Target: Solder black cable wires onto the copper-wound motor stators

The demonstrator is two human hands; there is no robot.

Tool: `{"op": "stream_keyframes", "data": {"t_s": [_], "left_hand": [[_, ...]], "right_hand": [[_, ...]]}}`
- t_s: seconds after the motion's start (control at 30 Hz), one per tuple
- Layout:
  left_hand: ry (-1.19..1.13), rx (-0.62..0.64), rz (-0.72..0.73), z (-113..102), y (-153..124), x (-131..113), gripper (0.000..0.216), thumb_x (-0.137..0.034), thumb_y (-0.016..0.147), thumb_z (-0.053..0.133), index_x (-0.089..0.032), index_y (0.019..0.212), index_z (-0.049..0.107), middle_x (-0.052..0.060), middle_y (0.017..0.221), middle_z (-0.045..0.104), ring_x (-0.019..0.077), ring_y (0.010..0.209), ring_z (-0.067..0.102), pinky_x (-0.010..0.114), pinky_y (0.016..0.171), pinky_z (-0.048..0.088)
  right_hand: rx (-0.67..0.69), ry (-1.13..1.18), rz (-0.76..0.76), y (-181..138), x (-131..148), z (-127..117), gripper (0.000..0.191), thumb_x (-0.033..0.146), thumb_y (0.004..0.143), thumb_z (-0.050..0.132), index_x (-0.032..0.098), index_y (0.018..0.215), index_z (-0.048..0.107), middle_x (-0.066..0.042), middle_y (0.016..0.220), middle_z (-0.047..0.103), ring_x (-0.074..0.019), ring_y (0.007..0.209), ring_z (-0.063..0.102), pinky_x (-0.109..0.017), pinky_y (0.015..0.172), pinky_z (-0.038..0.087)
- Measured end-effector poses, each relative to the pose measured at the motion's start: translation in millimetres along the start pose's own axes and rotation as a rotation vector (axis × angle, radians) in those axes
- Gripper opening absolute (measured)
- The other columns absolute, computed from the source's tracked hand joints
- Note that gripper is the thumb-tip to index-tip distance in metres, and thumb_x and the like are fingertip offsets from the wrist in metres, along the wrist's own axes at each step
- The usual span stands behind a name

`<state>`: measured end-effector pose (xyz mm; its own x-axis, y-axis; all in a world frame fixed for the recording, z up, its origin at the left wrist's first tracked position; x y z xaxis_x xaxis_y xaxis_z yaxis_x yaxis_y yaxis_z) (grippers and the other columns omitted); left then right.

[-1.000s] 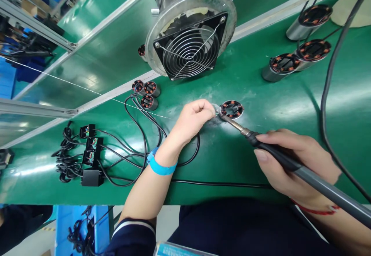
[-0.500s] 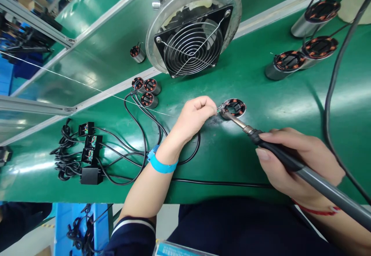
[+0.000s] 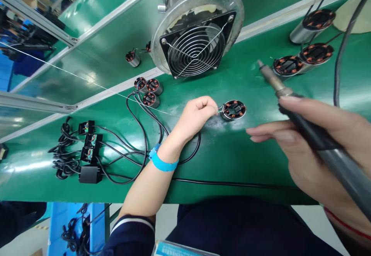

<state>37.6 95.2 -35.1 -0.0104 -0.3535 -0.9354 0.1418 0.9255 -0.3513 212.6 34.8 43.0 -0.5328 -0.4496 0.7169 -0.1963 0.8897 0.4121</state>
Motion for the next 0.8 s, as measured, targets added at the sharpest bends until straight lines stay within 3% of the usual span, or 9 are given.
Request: {"op": "stream_keyframes", "data": {"t_s": [0.1,0.2,0.4,0.63,0.8], "left_hand": [[0.003,-0.006,-0.003,-0.8,0.3,0.3,0.006,-0.016,0.063,0.055,-0.016,0.056,0.055,-0.005,0.054,0.046,0.0069,0.056,0.038,0.022,0.058,0.032],[0.005,-0.004,0.005,-0.8,0.7,0.3,0.005,-0.017,0.063,0.055,-0.016,0.058,0.056,-0.005,0.056,0.049,0.0071,0.056,0.038,0.022,0.058,0.032],[-0.001,-0.004,0.005,0.4,-0.1,-0.1,0.009,-0.019,0.064,0.056,-0.017,0.056,0.052,-0.006,0.053,0.044,0.0067,0.054,0.034,0.023,0.056,0.029],[0.023,-0.007,0.032,-0.9,-1.3,-0.8,0.008,-0.019,0.066,0.057,-0.017,0.059,0.055,-0.007,0.053,0.041,0.0072,0.054,0.033,0.024,0.056,0.028],[0.082,-0.017,0.091,-2.8,-5.1,-3.2,0.01,-0.018,0.072,0.055,-0.017,0.062,0.055,-0.005,0.059,0.05,0.0078,0.058,0.039,0.023,0.059,0.032]], "right_hand": [[0.053,-0.045,-0.011,16.1,1.7,3.7,0.032,0.026,0.102,0.058,0.031,0.134,0.06,0.001,0.1,0.077,-0.0165,0.087,0.075,-0.027,0.076,0.062],[0.104,-0.053,-0.069,21.9,-0.1,20.5,0.035,0.029,0.099,0.06,0.029,0.134,0.056,-0.001,0.109,0.076,-0.02,0.094,0.075,-0.03,0.074,0.062],[-0.082,-0.082,-0.076,8.0,-11.6,38.2,0.044,0.017,0.095,0.06,0.029,0.137,0.051,-0.001,0.111,0.076,-0.0231,0.106,0.071,-0.042,0.091,0.057],[-0.04,-0.064,-0.063,8.6,-19.4,45.2,0.044,0.017,0.093,0.06,0.03,0.135,0.052,-0.001,0.103,0.076,-0.0274,0.102,0.071,-0.048,0.087,0.056],[-0.082,-0.055,-0.057,7.9,-20.5,45.4,0.046,0.023,0.094,0.061,0.031,0.138,0.049,-0.001,0.1,0.075,-0.0292,0.103,0.07,-0.048,0.088,0.054]]}}
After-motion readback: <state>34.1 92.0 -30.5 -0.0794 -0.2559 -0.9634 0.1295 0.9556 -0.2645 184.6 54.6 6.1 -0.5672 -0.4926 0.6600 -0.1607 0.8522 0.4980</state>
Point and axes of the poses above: each hand's wrist, its own y-axis towards the middle knuckle, its own z-axis out of the palm, x = y × z, the point moved 7 cm from there along y, towards the middle knuckle
